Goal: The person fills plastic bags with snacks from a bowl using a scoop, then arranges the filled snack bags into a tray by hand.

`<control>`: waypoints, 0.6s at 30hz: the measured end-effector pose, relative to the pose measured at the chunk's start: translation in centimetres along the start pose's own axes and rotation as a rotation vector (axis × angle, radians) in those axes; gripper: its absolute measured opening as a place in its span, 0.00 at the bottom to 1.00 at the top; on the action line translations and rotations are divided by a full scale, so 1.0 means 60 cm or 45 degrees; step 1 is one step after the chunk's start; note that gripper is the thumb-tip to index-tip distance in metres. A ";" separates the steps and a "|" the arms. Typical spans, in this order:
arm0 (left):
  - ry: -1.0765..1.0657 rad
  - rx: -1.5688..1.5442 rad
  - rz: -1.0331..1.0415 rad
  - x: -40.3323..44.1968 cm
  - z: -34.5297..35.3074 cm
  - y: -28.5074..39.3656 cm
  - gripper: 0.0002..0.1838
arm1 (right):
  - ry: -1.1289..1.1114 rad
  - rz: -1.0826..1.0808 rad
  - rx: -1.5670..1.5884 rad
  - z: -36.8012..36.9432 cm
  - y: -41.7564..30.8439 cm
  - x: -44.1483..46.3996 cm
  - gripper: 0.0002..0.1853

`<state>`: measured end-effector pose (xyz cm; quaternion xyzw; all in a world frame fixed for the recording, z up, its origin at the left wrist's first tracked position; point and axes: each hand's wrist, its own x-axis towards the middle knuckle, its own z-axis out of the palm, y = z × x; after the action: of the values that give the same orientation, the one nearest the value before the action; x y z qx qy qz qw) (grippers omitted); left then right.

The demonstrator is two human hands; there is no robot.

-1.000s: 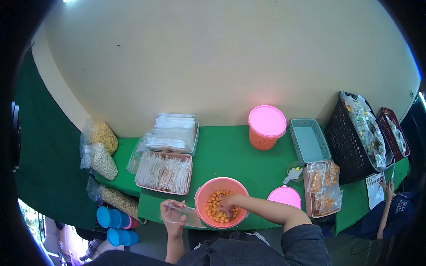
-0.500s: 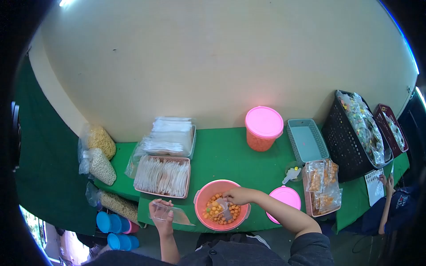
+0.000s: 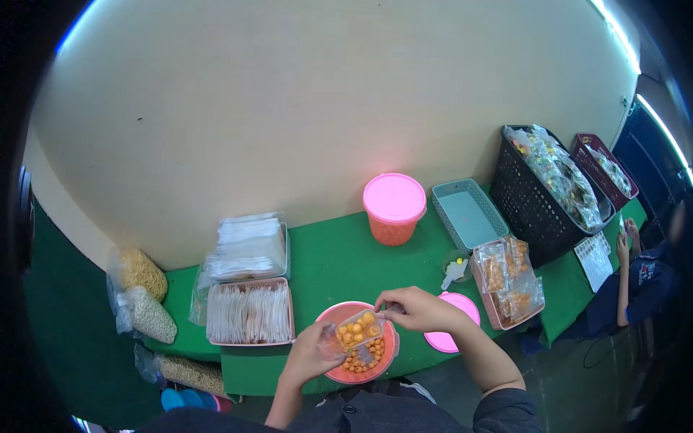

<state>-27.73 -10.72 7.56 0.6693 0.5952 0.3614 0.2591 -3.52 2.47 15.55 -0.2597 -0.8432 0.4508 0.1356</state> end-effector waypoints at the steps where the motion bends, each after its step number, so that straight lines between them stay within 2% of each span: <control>1: -0.036 0.051 0.062 0.003 0.002 0.005 0.35 | 0.013 0.005 0.002 0.002 -0.012 -0.003 0.11; 3: -0.046 0.064 0.084 0.002 0.006 0.018 0.36 | 0.055 0.086 -0.120 0.009 -0.035 -0.007 0.12; 7: -0.056 0.131 0.090 0.001 0.010 0.019 0.37 | 0.143 0.100 -0.113 0.032 -0.058 -0.012 0.12; 9: -0.040 0.121 0.097 -0.003 0.016 0.011 0.38 | 0.337 0.005 -0.054 0.044 -0.062 -0.012 0.14; 10: -0.019 0.112 0.104 -0.006 0.018 0.007 0.39 | 0.336 0.008 -0.048 0.048 -0.065 -0.012 0.14; 12: -0.024 0.089 0.088 -0.011 0.020 0.009 0.39 | 0.334 0.098 0.282 0.055 -0.069 -0.013 0.15; 13: -0.021 0.067 0.078 -0.014 0.021 0.011 0.39 | 0.330 0.102 0.288 0.064 -0.067 -0.012 0.15; 15: -0.004 0.036 0.058 -0.020 0.027 0.010 0.39 | 0.392 0.044 0.868 0.082 -0.061 -0.007 0.15; 18: 0.020 0.004 0.044 -0.011 0.018 0.016 0.37 | 0.442 -0.098 0.795 0.091 -0.054 -0.004 0.14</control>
<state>-26.32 -11.45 7.55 0.6770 0.5861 0.3701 0.2472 -6.89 -2.92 15.19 -0.2466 -0.6383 0.6304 0.3666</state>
